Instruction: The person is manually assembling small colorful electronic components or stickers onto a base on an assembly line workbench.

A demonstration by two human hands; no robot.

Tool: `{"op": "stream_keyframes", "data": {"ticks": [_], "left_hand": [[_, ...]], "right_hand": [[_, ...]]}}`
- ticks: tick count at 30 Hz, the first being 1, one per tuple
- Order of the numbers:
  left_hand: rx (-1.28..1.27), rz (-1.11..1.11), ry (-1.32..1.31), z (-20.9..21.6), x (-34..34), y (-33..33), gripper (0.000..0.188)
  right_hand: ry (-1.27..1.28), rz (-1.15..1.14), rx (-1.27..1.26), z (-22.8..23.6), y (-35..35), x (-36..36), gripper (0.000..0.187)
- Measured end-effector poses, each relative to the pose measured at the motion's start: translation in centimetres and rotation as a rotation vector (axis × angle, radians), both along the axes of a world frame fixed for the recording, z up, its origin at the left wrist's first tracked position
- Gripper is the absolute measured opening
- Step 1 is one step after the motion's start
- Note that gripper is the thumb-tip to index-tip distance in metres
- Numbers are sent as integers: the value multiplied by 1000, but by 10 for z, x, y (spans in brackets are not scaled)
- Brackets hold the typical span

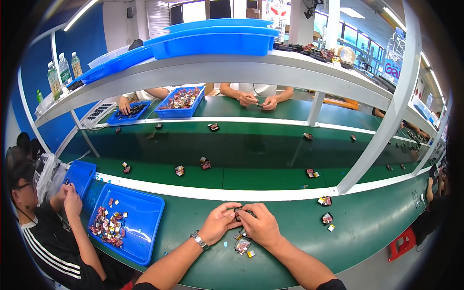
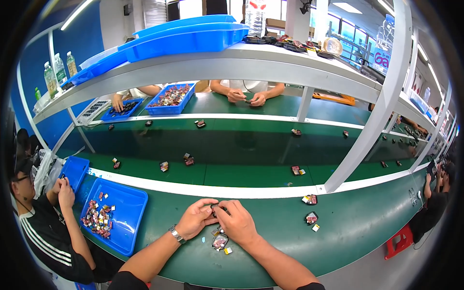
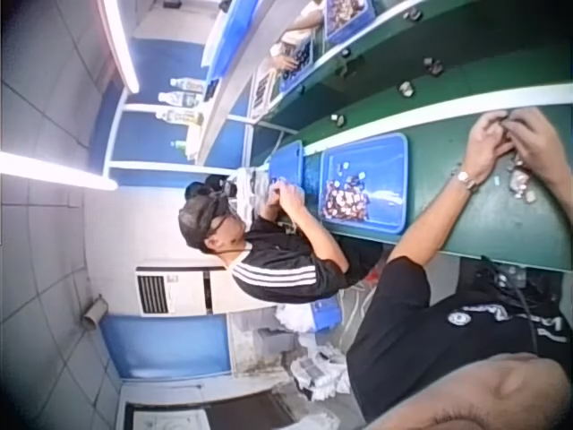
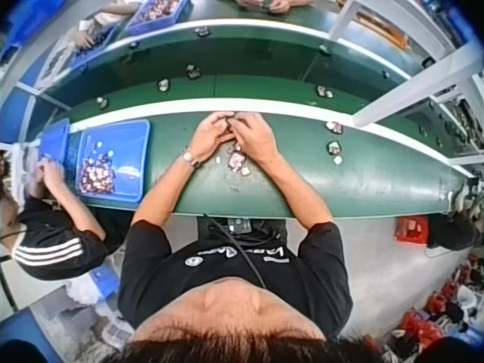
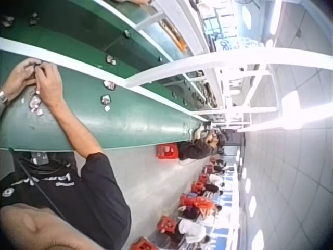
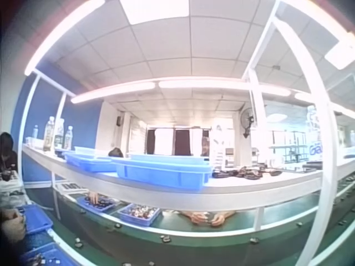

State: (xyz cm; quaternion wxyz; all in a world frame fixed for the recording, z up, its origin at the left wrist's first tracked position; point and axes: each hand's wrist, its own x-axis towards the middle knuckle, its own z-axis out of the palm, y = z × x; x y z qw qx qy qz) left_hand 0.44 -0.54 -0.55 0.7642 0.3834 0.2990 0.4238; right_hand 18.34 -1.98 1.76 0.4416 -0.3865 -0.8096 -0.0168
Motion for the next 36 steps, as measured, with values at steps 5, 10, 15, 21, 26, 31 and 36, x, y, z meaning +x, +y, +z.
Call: {"op": "stream_keyframes", "data": {"ticks": [5,10,15,21,26,31,36], "left_hand": [[5,-5,13,0,0,0,32],[12,-2,9,-3,0,0,31],[12,8,15,-3,-1,0,30],[23,11,21,-1,2,1,30],[71,45,21,-1,1,-3,30],[112,103,107,-4,6,-2,27],[141,144,144,-5,6,-3,26]], "right_hand": [[-18,-33,18,-2,-1,-3,23],[-6,-48,25,-3,-2,-6,23],[35,-66,0,-5,-2,-9,20],[38,-79,-1,-6,-1,-8,21],[49,-36,6,-4,0,-9,22],[140,-38,-56,-9,-1,-7,20],[178,-49,-93,-8,-3,-8,20]]}}
